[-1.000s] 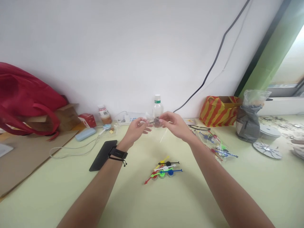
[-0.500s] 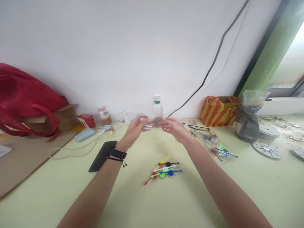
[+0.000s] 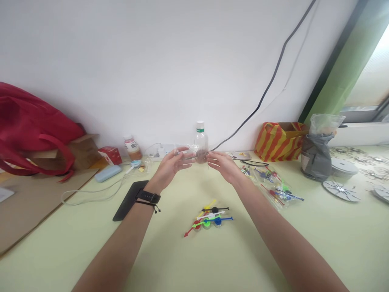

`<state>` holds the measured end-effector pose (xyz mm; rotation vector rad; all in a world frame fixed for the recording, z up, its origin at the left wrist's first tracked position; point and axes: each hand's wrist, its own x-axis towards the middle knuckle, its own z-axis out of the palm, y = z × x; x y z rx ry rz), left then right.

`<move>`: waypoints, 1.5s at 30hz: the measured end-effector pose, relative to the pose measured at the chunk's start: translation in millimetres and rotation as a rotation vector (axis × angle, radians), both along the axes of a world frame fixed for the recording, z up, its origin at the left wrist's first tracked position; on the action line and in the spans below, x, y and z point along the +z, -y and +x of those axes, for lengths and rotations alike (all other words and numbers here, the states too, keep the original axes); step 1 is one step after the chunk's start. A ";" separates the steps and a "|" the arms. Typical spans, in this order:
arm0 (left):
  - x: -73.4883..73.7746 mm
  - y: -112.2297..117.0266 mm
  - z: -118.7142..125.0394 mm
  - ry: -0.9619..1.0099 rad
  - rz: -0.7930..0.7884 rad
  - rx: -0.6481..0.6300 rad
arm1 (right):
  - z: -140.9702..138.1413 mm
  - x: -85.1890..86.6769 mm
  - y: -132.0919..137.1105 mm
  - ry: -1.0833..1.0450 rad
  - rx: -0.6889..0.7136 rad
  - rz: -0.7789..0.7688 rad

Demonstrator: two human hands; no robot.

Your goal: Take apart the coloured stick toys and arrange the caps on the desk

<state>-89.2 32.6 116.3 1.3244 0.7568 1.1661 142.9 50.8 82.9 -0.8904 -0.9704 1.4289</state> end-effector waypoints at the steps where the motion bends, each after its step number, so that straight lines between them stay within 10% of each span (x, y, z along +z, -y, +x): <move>1: 0.7 0.2 -0.4 0.019 -0.007 -0.010 | -0.5 -1.2 -0.7 0.022 -0.058 0.000; 16: -2.7 -5.7 -2.6 0.020 -0.112 0.188 | 2.3 4.8 4.6 0.001 -0.078 0.337; 26: -3.9 -5.5 -5.9 -0.021 -0.066 0.097 | 5.8 4.2 3.2 0.646 -0.280 0.381; 45: -9.1 -4.1 -3.0 -0.260 -0.004 0.049 | 32.3 22.9 9.4 0.396 0.122 0.281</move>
